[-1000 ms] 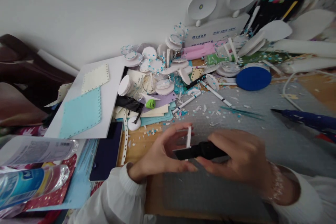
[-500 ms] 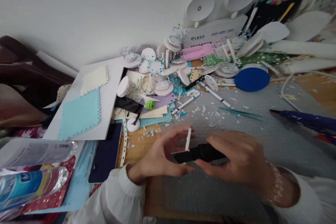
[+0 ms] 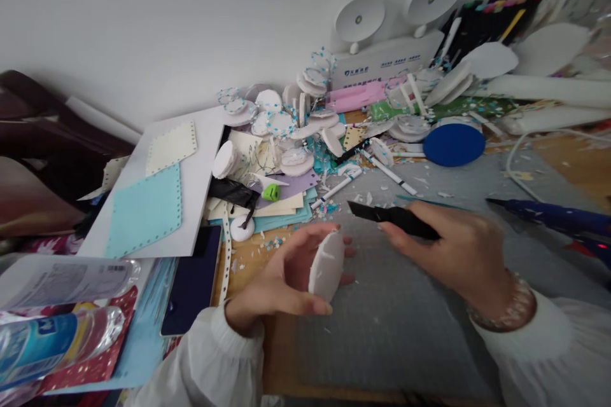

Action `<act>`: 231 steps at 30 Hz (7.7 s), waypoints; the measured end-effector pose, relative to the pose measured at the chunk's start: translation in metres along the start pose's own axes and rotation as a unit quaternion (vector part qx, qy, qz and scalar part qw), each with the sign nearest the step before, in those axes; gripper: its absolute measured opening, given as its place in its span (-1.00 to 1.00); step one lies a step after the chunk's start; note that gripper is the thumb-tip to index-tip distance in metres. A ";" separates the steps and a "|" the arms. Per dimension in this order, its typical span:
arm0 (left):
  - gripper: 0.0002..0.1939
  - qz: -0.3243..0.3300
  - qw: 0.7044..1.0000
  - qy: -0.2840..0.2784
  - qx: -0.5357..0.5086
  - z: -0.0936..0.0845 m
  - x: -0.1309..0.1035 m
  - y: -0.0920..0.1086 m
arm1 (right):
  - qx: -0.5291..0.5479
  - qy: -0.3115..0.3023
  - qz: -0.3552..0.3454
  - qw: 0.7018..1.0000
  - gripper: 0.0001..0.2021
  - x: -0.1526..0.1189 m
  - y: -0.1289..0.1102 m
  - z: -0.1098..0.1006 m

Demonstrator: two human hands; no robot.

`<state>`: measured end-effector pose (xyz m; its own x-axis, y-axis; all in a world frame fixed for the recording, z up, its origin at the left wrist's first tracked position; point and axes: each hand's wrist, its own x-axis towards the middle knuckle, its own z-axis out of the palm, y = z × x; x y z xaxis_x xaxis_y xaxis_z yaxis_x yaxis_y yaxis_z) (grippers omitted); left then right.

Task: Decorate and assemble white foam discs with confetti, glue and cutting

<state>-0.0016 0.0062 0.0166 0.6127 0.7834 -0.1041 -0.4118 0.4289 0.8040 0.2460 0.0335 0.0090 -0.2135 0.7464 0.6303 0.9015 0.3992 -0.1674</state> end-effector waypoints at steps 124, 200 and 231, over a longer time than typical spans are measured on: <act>-0.10 0.138 0.958 0.038 0.248 -0.016 0.004 -0.021 | 0.184 -0.049 -0.087 0.978 -0.60 -0.010 -0.018 0.000; -0.40 0.044 0.998 0.020 -0.038 0.002 -0.001 -0.001 | 0.181 -0.006 -0.030 0.983 -0.69 -0.009 -0.009 0.000; -0.13 0.064 0.967 0.098 0.224 -0.010 0.001 -0.016 | 0.187 -0.027 -0.155 0.970 -0.56 -0.009 -0.035 -0.011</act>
<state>-0.0012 0.0050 -0.0026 0.4188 0.9061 -0.0601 -0.1146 0.1184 0.9863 0.2205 0.0070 0.0173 -0.4805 0.5835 0.6547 0.5938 0.7659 -0.2467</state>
